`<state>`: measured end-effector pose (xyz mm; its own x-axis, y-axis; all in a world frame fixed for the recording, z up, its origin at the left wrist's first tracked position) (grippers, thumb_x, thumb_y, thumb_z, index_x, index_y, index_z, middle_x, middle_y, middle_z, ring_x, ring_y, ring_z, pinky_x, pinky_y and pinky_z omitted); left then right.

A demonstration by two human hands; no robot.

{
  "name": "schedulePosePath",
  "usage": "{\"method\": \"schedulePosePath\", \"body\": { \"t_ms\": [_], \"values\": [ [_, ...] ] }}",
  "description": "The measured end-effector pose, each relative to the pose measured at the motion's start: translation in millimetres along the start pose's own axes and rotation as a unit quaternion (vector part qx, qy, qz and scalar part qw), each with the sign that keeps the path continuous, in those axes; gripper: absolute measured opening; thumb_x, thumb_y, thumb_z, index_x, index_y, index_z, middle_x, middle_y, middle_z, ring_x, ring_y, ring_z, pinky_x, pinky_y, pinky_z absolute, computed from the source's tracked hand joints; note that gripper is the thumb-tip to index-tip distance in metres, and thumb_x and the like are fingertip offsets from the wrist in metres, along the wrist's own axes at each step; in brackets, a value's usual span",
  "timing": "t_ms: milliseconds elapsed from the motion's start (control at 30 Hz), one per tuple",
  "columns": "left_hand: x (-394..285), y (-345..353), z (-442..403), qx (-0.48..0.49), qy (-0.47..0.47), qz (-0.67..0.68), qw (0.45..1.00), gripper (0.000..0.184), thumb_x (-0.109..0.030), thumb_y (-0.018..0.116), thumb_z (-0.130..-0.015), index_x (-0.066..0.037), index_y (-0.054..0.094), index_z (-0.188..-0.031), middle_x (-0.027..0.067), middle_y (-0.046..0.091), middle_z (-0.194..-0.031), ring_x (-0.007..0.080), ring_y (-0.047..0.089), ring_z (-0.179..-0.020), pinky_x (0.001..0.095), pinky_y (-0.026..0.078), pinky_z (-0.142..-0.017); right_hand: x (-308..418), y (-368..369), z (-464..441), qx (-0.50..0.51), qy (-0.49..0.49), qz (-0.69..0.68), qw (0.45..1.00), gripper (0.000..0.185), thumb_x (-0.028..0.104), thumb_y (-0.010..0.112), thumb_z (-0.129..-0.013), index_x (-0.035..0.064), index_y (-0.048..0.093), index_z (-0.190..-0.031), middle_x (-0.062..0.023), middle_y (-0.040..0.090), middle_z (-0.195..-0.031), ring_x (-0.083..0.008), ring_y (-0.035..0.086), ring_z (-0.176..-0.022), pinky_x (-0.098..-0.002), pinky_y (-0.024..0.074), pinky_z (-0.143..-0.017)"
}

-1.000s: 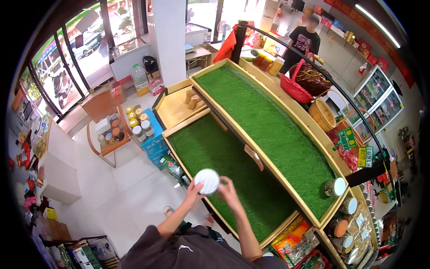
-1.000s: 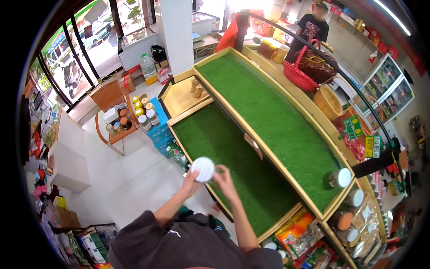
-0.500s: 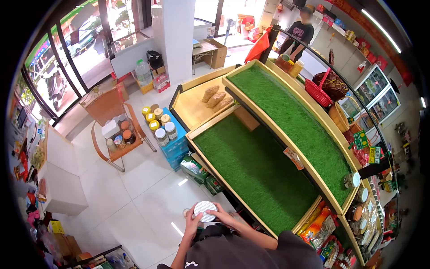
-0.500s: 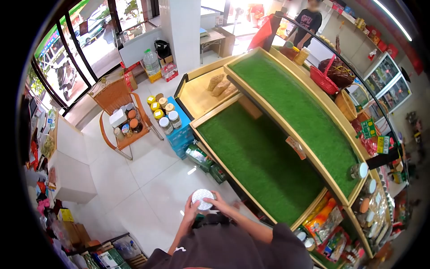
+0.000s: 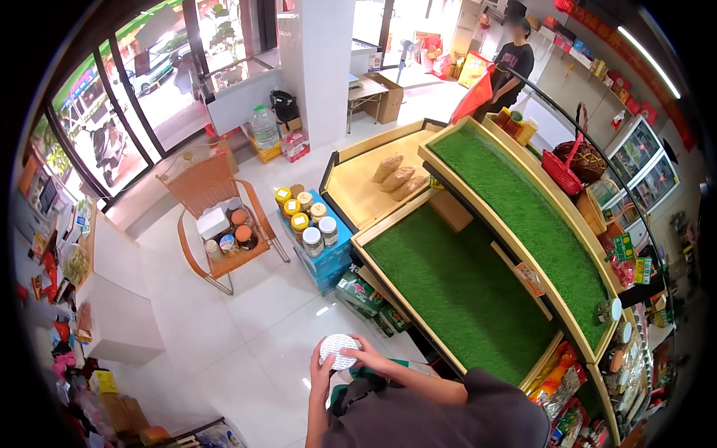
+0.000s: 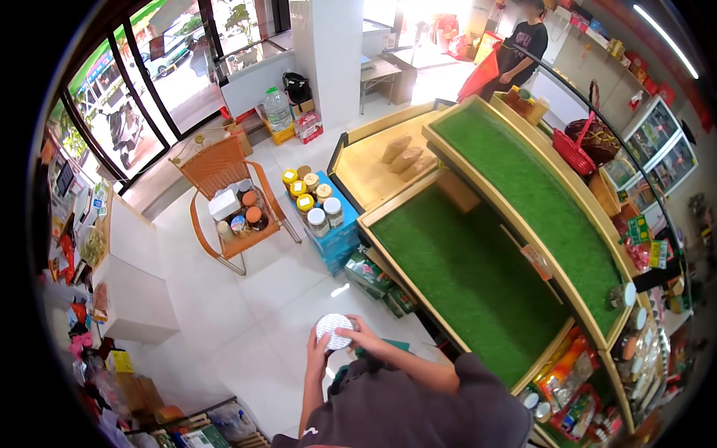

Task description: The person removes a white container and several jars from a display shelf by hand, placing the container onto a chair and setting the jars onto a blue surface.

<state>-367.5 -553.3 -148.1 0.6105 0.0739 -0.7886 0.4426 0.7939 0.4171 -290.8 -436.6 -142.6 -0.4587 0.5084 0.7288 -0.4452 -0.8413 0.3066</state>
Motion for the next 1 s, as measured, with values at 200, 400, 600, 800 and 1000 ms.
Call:
{"method": "schedulePosePath", "body": {
  "t_ms": [200, 400, 600, 800, 1000],
  "values": [
    [-35.7, 0.7, -55.4, 0.002, -0.018, -0.062, 0.998, 0.051, -0.025, 0.058, -0.090, -0.011, 0.041, -0.136, 0.0077, 0.051, -0.125, 0.0203, 0.053, -0.111, 0.0357, 0.052, -0.083, 35.2, 1.4, -53.1, -0.028, -0.011, -0.105, 0.994, 0.078, 0.032, 0.073, -0.081, 0.0077, 0.027, -0.139, -0.0130, 0.053, -0.120, -0.0223, 0.060, -0.098, -0.0325, 0.0504, -0.076],
    [-67.1, 2.3, -126.1, 0.018, -0.055, -0.053, 0.997, 0.051, -0.024, 0.060, -0.090, -0.013, 0.043, -0.137, 0.0080, 0.050, -0.129, 0.0208, 0.054, -0.113, 0.0348, 0.052, -0.085, 71.5, -5.6, -110.2, -0.057, -0.005, -0.106, 0.993, 0.081, 0.038, 0.071, -0.081, 0.0105, 0.025, -0.142, -0.0141, 0.058, -0.111, -0.0203, 0.062, -0.090, -0.0323, 0.0506, -0.073],
    [-99.8, 32.0, -198.8, 0.085, -0.074, -0.140, 0.984, 0.052, -0.030, 0.056, -0.092, -0.010, 0.040, -0.137, 0.0098, 0.049, -0.128, 0.0234, 0.052, -0.114, 0.0402, 0.051, -0.086, 112.2, -29.7, -147.3, -0.116, -0.037, -0.175, 0.977, 0.074, 0.038, 0.069, -0.082, 0.0127, 0.030, -0.139, -0.0129, 0.052, -0.119, -0.0230, 0.058, -0.098, -0.0358, 0.0479, -0.079],
    [-90.6, 43.4, -244.5, 0.113, -0.082, -0.101, 0.985, 0.050, -0.026, 0.063, -0.089, -0.010, 0.047, -0.134, 0.0062, 0.054, -0.124, 0.0166, 0.052, -0.111, 0.0305, 0.048, -0.086, 133.6, -45.3, -156.5, -0.177, -0.054, -0.201, 0.962, 0.069, 0.038, 0.066, -0.084, 0.0116, 0.031, -0.138, -0.0112, 0.051, -0.124, -0.0253, 0.056, -0.108, -0.0408, 0.0472, -0.087],
    [-112.1, 29.0, -280.0, 0.151, -0.110, -0.112, 0.976, 0.050, -0.023, 0.065, -0.088, -0.006, 0.049, -0.132, 0.0067, 0.054, -0.125, 0.0152, 0.052, -0.113, 0.0275, 0.043, -0.092, 138.6, -26.8, -184.6, -0.221, -0.088, -0.241, 0.941, 0.063, 0.033, 0.064, -0.086, 0.0115, 0.032, -0.136, -0.0100, 0.051, -0.126, -0.0241, 0.056, -0.110, -0.0418, 0.0478, -0.088]
  ]
}}
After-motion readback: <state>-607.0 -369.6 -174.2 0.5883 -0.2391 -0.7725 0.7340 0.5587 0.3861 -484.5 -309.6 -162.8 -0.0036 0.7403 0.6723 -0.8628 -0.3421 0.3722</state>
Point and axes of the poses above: each hand's wrist, its own z-axis away from the middle knuckle, its own y-axis out of the palm, x = y × z, the point moved 8 cm from there along -z, towards the middle knuckle
